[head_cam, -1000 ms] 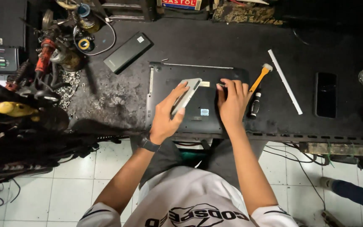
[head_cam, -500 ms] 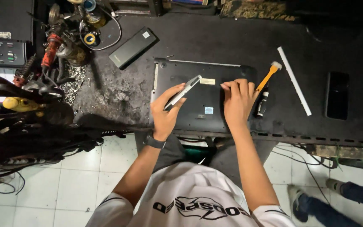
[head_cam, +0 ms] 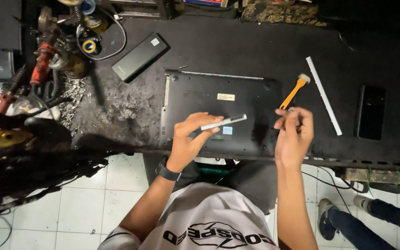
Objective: Disassembling a laptop by removing screws from the base and prying open the chassis to access internal components.
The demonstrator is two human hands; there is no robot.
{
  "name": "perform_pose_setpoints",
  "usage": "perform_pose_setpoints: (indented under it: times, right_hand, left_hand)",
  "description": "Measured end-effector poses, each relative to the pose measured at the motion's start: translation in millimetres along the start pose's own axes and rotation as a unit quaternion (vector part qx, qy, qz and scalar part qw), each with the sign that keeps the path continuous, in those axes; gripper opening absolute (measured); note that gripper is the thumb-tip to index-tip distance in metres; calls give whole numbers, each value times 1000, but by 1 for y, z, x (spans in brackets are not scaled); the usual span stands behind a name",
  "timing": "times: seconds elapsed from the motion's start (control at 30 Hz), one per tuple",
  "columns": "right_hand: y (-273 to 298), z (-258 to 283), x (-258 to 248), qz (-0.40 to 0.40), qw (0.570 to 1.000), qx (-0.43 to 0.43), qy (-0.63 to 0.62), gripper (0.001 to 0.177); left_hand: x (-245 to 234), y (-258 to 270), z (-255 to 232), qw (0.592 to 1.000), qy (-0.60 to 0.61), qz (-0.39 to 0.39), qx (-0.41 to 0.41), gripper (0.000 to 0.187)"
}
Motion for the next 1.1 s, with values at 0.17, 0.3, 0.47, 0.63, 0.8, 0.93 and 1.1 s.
perform_pose_setpoints:
  times: [0.17,0.3,0.47,0.63,0.8,0.93,1.1]
  right_hand:
    - [12,10,-4,12,996,68,-58,14]
    - [25,41,19,59,996,48,-37,10]
    - [41,99,65,169,980,-37,95,29]
    - [44,116,95,282,924,-156,205,12]
    - [44,118,110,346,868,-246,256,9]
    - [48,119,115,356,862,-245,264,7]
    - [48,110,115,351,865,-248,257,2]
  left_hand:
    - [2,2,6,999,35,11,-29,20]
    - [0,2,6,998,40,24,-38,19]
    - [-2,-1,4,998,37,29,-40,18]
    - [-4,-2,2,998,36,33,-42,17]
    - [-5,-2,2,997,47,46,-51,16]
    - [-6,-3,1,996,48,46,-58,15]
    - [-5,-3,6,997,42,43,-51,15]
Point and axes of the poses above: each hand's wrist, its own y-axis away from the middle knuckle, its own x-axis out of the palm, z = x × y, the point moved 4 cm from there along -y, towards the middle knuckle, and after that the axes turned 10 degrees about -z, right-handed, at the moved point
